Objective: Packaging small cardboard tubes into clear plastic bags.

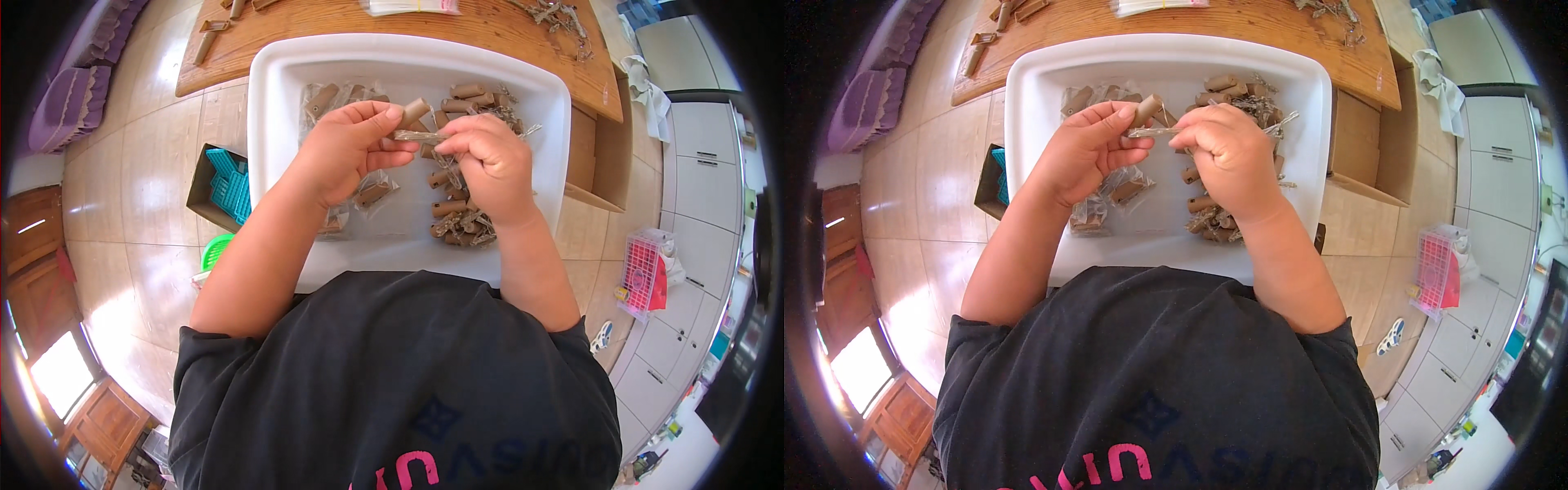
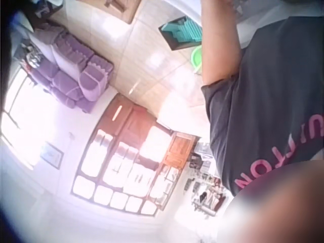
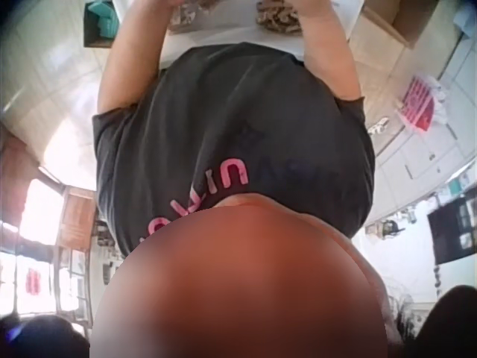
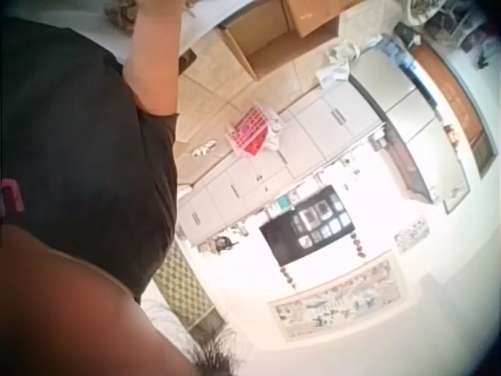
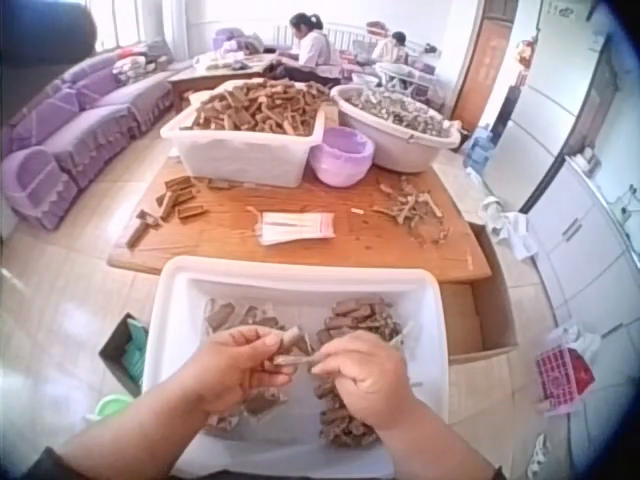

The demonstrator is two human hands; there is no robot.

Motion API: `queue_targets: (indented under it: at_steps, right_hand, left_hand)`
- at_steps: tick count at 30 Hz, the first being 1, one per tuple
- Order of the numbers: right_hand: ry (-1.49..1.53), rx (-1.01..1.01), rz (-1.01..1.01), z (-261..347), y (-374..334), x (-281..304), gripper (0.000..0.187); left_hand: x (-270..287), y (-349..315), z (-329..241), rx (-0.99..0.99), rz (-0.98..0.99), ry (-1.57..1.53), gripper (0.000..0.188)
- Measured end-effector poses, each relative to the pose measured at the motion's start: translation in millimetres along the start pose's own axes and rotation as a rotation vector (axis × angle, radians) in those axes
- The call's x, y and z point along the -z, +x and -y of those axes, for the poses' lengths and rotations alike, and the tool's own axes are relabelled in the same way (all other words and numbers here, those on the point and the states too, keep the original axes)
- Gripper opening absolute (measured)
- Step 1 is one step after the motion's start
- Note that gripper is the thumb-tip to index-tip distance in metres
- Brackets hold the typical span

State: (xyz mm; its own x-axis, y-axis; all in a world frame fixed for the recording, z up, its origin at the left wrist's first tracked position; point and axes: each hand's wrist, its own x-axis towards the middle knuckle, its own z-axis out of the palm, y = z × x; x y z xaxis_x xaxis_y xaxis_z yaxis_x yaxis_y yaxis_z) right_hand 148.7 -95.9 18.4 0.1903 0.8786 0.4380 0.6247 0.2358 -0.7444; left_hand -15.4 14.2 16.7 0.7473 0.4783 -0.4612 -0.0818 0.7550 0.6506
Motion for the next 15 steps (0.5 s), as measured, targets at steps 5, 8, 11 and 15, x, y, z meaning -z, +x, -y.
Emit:
queue_targets:
  at_steps: [5, 8, 11, 15]
  right_hand:
    - [-0.165, 0.108, 0.035, -1, 0, -3, 0.015]
    - [-0.056, 0.049, 0.016, 2, -2, -6, 0.006]
    - [0.565, -0.590, -0.098, 15, 2, -2, 0.018]
    - [0.567, -0.850, 0.152, 1, 3, 3, 0.017]
  left_hand:
    - [-7, -1, 3, -0.065, -0.079, 0.138, 0.026]
    - [-6, 0, 6, -0.113, -0.109, 0.157, 0.028]
    - [-10, -2, 4, -0.195, -0.153, 0.269, 0.030]
    - [-10, -4, 7, -0.249, -0.175, 0.482, 0.031]
